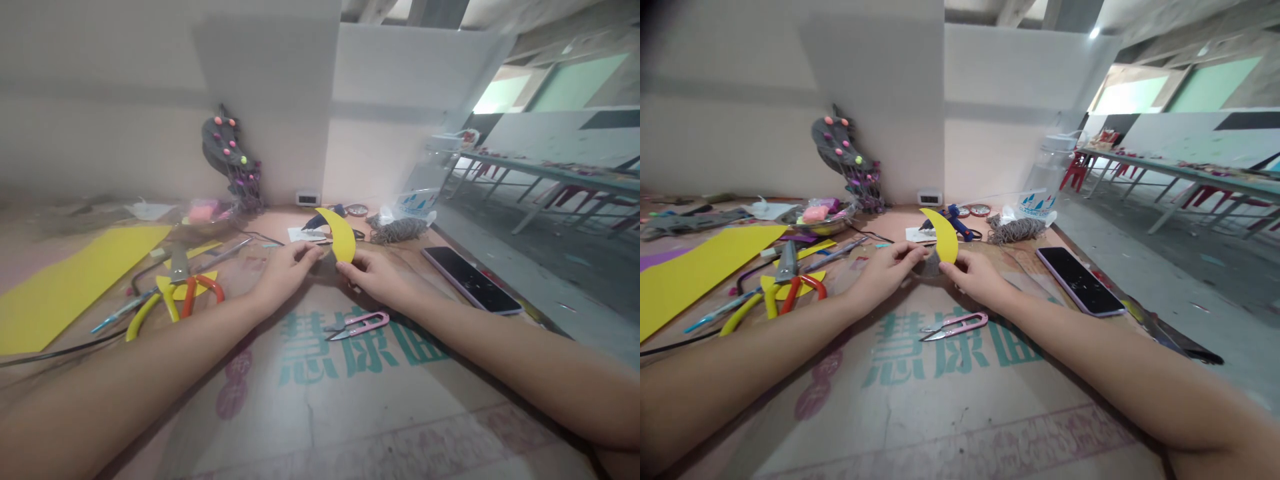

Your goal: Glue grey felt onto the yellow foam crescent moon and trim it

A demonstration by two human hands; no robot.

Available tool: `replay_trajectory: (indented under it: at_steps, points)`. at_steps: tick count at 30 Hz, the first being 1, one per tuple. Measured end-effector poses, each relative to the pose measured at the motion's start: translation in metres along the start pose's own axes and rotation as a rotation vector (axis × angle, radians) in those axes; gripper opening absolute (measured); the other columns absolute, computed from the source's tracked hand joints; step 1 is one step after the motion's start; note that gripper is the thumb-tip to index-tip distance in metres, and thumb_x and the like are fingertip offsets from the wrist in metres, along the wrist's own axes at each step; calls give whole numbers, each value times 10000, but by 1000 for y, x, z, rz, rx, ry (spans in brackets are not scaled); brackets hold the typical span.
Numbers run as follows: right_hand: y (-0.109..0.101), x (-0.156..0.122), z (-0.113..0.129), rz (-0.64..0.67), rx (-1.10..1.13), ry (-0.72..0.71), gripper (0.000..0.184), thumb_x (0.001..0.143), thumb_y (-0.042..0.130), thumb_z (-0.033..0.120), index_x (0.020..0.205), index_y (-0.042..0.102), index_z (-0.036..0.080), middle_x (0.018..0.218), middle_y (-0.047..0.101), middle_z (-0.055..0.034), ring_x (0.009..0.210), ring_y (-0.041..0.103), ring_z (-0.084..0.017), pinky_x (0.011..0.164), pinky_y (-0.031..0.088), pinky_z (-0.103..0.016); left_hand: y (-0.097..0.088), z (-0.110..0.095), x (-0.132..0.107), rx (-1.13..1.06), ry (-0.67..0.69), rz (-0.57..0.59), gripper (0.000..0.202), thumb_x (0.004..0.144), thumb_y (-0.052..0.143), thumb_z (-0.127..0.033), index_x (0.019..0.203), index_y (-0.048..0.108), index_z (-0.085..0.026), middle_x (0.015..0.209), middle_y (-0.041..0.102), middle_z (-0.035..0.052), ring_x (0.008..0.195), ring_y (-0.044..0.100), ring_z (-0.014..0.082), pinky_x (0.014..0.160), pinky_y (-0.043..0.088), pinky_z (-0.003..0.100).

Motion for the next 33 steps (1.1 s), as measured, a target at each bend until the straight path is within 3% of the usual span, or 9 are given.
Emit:
replay_trajectory:
  at_steps: [5, 13, 21, 27, 33]
  points:
    - [-1, 0, 1, -14, -11, -11, 269, 865, 501, 376, 769, 609, 149, 639, 600, -6, 564, 540, -140, 509, 378, -239, 1, -9, -1, 98, 78, 8, 196, 803, 653, -333, 917, 680, -176, 948, 711, 52, 889, 629, 201, 784, 470, 306]
    - [-1, 1, 1, -39, 41, -79, 232, 835, 554, 349, 942, 585, 146, 802, 634, -35, 673, 580, -157, 578, 447, -253, 4, -14, -4, 107, 80, 55, 176, 863, 571, -320, 846, 675, -179, 890, 713, 43, 859, 632, 198, 775, 470, 308]
    - [1, 1, -3, 4, 21, -22, 264, 854, 521, 398, 737, 569, 165, 644, 604, -13, 579, 553, -142, 531, 411, -241, 5, -15, -3, 108, 96, 50, 255, 922, 476, -319, 867, 681, -178, 906, 714, 40, 876, 629, 194, 829, 462, 307]
    - [-1, 2, -4, -28, 19, -39, 267, 857, 518, 396, 733, 571, 165, 642, 598, -10, 583, 549, -142, 548, 415, -246, 7, -8, -3, 86, 74, 53, 198, 858, 584, -353, 892, 675, -180, 922, 711, 46, 870, 634, 198, 802, 479, 309]
    - [0, 1, 0, -9, -10, -73, 276, 858, 511, 397, 769, 594, 149, 685, 610, -21, 621, 557, -149, 563, 415, -247, 9, -11, -3, 193, 96, 73, 213, 852, 579, -365, 789, 668, -183, 842, 695, 37, 818, 620, 196, 760, 463, 307]
Point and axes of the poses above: each hand's wrist, its own x-axis towards the middle knuckle, its own y-axis out of the palm, z = x × y, the point moved 8 cm from there along x, towards the middle knuckle
